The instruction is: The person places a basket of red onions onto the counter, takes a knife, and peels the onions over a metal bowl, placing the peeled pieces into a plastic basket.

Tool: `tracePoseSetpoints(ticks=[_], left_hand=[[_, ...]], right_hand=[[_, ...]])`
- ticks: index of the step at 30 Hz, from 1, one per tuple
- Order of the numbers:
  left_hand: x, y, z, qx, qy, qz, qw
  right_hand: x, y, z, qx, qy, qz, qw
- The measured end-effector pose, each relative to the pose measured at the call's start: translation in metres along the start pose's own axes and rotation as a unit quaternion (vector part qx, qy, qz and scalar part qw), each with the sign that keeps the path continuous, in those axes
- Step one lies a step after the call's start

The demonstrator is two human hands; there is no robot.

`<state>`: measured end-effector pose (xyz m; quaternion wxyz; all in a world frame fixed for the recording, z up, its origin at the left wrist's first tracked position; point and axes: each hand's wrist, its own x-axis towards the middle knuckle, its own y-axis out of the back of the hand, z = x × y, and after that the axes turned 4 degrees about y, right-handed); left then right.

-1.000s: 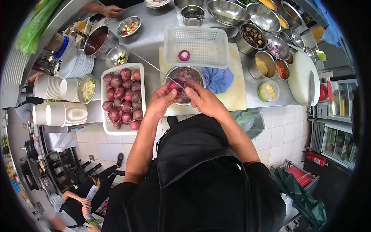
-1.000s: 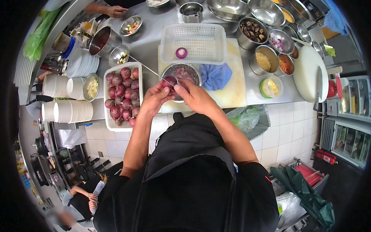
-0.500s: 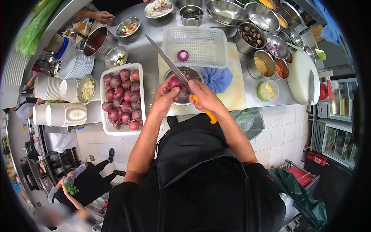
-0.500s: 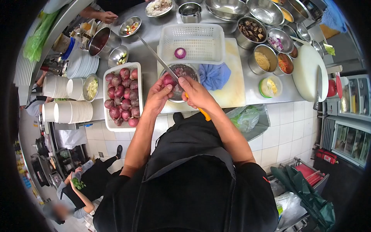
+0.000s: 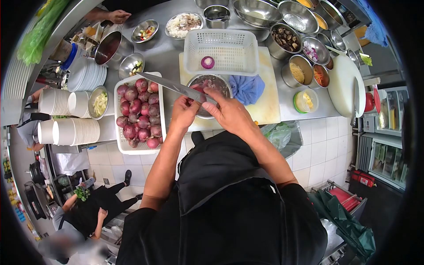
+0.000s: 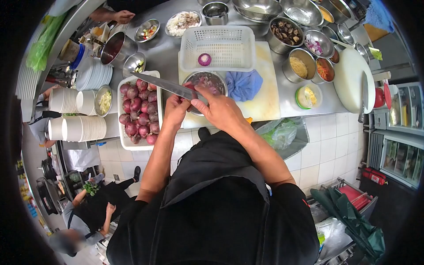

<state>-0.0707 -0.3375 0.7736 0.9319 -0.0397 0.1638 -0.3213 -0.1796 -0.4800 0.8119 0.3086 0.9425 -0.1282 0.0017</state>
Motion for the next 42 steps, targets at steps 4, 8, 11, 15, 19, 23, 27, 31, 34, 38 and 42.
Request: tracePoseSetpoints(ticks=[4,8,11,15,19,23,27,31,34,38,42], left_hand=[[0.001,0.005,0.0,0.068,-0.001,0.019,0.998],[-0.003,0.004,0.008,0.076,0.013,0.021,0.997],[-0.004,0.01,0.009,0.123,0.014,0.002,0.992],[-0.008,0.009,0.014,0.131,0.014,-0.026,0.991],[-0.006,0.009,0.009,0.129,-0.017,-0.052,0.99],[-0.007,0.013,0.009,0.094,0.019,-0.099,0.991],[-0.004,0.012,0.001,0.019,0.037,-0.061,0.997],[-0.006,0.009,0.004,-0.01,0.024,-0.061,0.998],[-0.006,0.008,0.002,-0.014,0.026,-0.041,0.999],[-0.006,0.012,-0.003,-0.041,0.048,-0.037,0.997],[-0.009,0.016,-0.001,-0.035,0.065,-0.061,0.995]], right_hand=[[-0.001,0.0,-0.006,-0.028,-0.009,-0.017,0.999],[-0.001,-0.013,0.011,0.021,0.017,0.014,1.0],[0.005,-0.011,0.019,0.138,-0.031,0.003,0.99],[0.006,-0.002,0.017,0.267,-0.124,-0.025,0.955],[0.004,-0.007,0.019,0.265,-0.112,-0.007,0.958],[0.004,-0.005,0.015,0.266,-0.153,0.001,0.952],[-0.003,-0.012,0.015,0.223,-0.051,0.006,0.973],[-0.006,-0.008,0.0,0.133,-0.021,-0.012,0.991],[-0.006,-0.007,-0.01,0.097,-0.027,-0.009,0.995],[-0.005,-0.016,-0.001,0.079,-0.005,0.016,0.997],[0.001,-0.012,0.011,0.23,-0.081,0.0,0.97]])
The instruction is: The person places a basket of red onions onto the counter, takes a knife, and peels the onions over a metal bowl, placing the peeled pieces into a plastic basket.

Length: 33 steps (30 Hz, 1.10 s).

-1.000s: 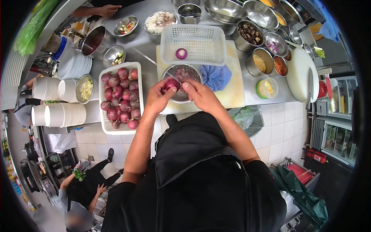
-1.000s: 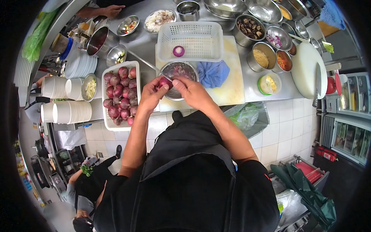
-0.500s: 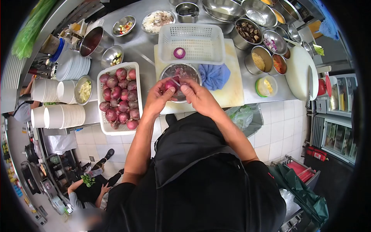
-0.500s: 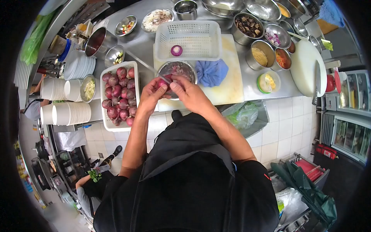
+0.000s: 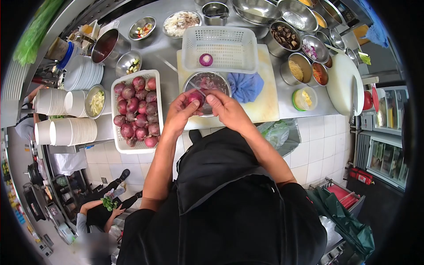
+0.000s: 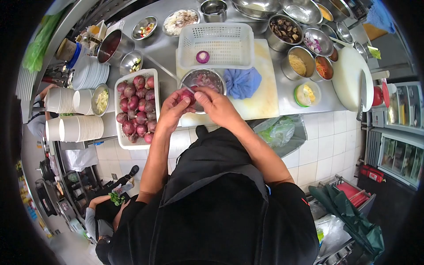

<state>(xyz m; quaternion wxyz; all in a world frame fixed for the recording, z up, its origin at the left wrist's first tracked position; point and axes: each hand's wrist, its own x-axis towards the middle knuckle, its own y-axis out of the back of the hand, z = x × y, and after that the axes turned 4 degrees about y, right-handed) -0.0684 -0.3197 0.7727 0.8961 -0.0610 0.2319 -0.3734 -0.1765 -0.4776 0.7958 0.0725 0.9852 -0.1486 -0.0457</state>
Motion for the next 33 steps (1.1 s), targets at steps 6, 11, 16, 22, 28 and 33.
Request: tracePoseSetpoints(ticks=[6,11,16,22,28,33], left_hand=[[-0.002,0.0,0.004,0.001,-0.002,0.028,1.0],[0.0,-0.004,0.001,-0.017,-0.015,0.032,0.999],[-0.003,0.001,-0.004,-0.043,0.001,0.033,0.999],[-0.009,-0.004,0.002,-0.041,-0.005,-0.005,0.999],[-0.005,-0.001,-0.007,-0.044,-0.046,-0.008,0.998],[0.001,-0.004,-0.009,-0.056,-0.031,0.03,0.997]], right_hand=[[-0.004,0.007,-0.005,0.009,-0.065,-0.033,0.997],[-0.01,-0.009,-0.016,-0.093,0.037,-0.02,0.995],[-0.008,-0.016,0.003,-0.074,0.072,0.03,0.994],[0.002,0.002,0.001,0.092,-0.1,0.021,0.991],[-0.009,0.006,-0.017,0.164,-0.133,-0.039,0.977],[-0.007,-0.006,-0.012,0.147,-0.098,-0.07,0.982]])
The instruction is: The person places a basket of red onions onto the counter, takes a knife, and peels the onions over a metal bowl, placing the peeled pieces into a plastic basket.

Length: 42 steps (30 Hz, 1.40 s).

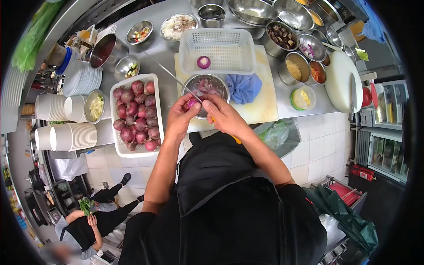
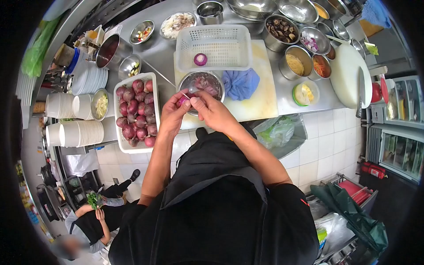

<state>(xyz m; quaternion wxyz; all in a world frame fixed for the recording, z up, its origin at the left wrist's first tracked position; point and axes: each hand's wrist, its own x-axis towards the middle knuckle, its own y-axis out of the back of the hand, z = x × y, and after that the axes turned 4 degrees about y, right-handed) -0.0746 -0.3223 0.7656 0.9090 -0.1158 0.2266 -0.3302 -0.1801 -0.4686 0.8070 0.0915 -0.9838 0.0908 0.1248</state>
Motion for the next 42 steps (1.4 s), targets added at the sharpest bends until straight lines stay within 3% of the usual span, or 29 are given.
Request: tracePoseSetpoints(ticks=[2,6,8,12,14,20,22,24,26,28,32,35,42], left_hand=[[0.003,0.003,-0.003,0.038,-0.011,0.015,0.999],[0.0,-0.005,-0.001,0.026,-0.027,0.012,0.999],[-0.002,-0.006,-0.003,-0.014,-0.038,0.009,0.999],[0.0,-0.002,-0.004,0.0,-0.041,0.035,0.999],[0.001,-0.001,0.0,0.088,-0.057,0.07,0.992],[0.002,0.003,-0.002,0.185,-0.08,0.071,0.977],[0.0,0.0,0.001,0.136,-0.084,0.051,0.986],[-0.003,-0.002,0.004,0.086,-0.087,0.033,0.992],[-0.003,-0.001,0.007,-0.021,-0.061,0.012,0.998],[-0.001,0.004,0.004,0.002,-0.052,0.029,0.998],[0.001,0.005,0.0,0.088,-0.025,0.055,0.994],[-0.003,-0.003,0.004,0.071,-0.041,0.063,0.995],[-0.003,-0.002,0.003,0.049,-0.053,0.046,0.996]], right_hand=[[0.006,-0.002,0.015,-0.08,0.081,0.031,0.993],[0.012,0.005,0.008,-0.091,0.075,0.096,0.988],[0.017,0.015,0.006,-0.028,-0.045,0.088,0.995],[0.006,0.014,0.0,-0.032,-0.057,0.073,0.995],[0.001,0.008,-0.001,-0.07,0.055,0.039,0.995],[0.008,0.004,0.015,-0.144,0.09,0.009,0.985],[0.014,0.009,0.014,-0.154,0.114,0.016,0.981],[0.015,0.017,0.008,-0.078,0.022,0.068,0.994],[0.01,0.025,0.005,-0.035,-0.013,0.061,0.997],[0.002,0.021,-0.002,0.031,-0.035,0.048,0.998],[-0.01,0.003,-0.015,0.027,-0.044,-0.027,0.998],[-0.003,0.0,-0.002,-0.061,0.012,0.008,0.998],[0.0,0.015,-0.005,-0.057,0.01,0.048,0.997]])
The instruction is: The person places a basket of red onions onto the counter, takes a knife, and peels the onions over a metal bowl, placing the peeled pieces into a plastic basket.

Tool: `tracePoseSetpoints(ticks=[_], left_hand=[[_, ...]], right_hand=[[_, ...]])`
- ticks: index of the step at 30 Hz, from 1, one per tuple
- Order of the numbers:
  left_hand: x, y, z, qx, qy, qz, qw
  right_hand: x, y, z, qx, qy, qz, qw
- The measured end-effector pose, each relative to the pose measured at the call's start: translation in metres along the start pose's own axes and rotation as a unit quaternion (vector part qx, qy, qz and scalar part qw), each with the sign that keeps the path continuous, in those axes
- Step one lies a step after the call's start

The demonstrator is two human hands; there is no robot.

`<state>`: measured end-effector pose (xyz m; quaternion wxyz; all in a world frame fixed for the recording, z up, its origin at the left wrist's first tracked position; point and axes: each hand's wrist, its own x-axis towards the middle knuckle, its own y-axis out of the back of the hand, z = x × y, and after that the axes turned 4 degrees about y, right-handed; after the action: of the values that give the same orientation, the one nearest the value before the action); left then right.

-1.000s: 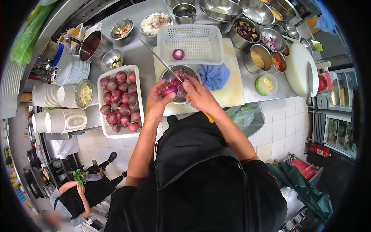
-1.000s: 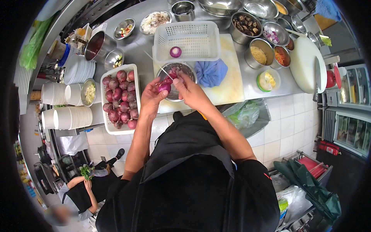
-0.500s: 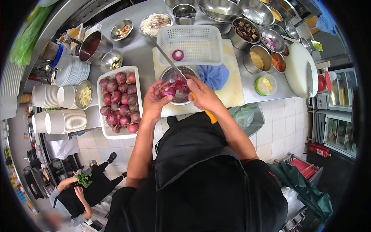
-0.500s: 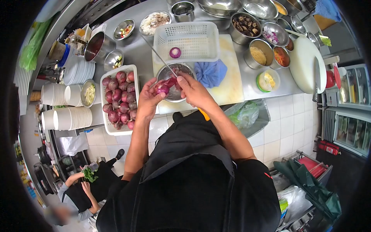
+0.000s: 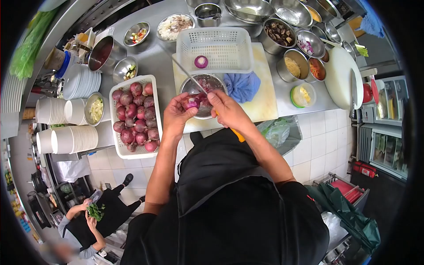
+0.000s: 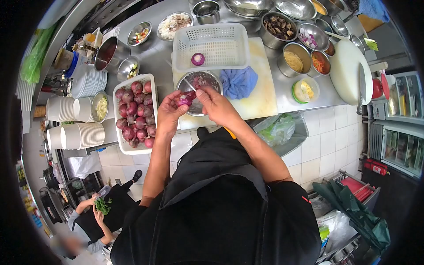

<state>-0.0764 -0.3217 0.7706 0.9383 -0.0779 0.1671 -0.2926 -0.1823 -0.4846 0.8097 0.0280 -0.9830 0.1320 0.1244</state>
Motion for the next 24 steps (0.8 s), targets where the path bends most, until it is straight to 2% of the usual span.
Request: tracePoseSetpoints(ticks=[2,3,5,7,9,12,14,17,21,24], left_hand=[[0.0,0.002,-0.003,0.02,-0.01,0.012,1.0],[0.0,0.003,-0.006,0.021,-0.009,0.012,1.0],[0.001,0.004,-0.011,0.038,-0.037,0.015,0.998],[0.001,-0.001,-0.009,0.053,-0.04,0.021,0.998],[-0.001,0.0,-0.008,0.069,-0.043,0.032,0.996],[-0.001,0.006,-0.006,0.042,-0.026,0.005,0.999],[-0.004,0.008,-0.002,-0.135,0.033,-0.07,0.988],[-0.004,0.012,0.001,-0.194,0.081,-0.095,0.973],[0.001,0.011,-0.006,-0.196,0.072,-0.061,0.976],[0.007,0.01,-0.015,-0.117,0.043,-0.011,0.992]], right_hand=[[-0.002,0.004,-0.003,0.076,-0.075,-0.022,0.994],[-0.003,0.001,-0.003,0.078,-0.076,-0.022,0.994],[-0.007,-0.006,-0.002,0.11,-0.063,-0.07,0.989],[-0.006,-0.012,0.002,0.092,-0.051,-0.066,0.992],[-0.003,-0.017,0.008,0.036,-0.008,-0.031,0.999],[0.0,-0.013,0.005,0.033,0.009,0.012,0.999],[0.011,-0.002,0.014,0.037,-0.023,0.025,0.999],[0.016,0.01,0.02,0.056,-0.065,0.007,0.996],[-0.008,-0.002,-0.008,0.127,-0.053,-0.007,0.99],[-0.008,-0.01,-0.009,0.126,-0.054,-0.038,0.99]])
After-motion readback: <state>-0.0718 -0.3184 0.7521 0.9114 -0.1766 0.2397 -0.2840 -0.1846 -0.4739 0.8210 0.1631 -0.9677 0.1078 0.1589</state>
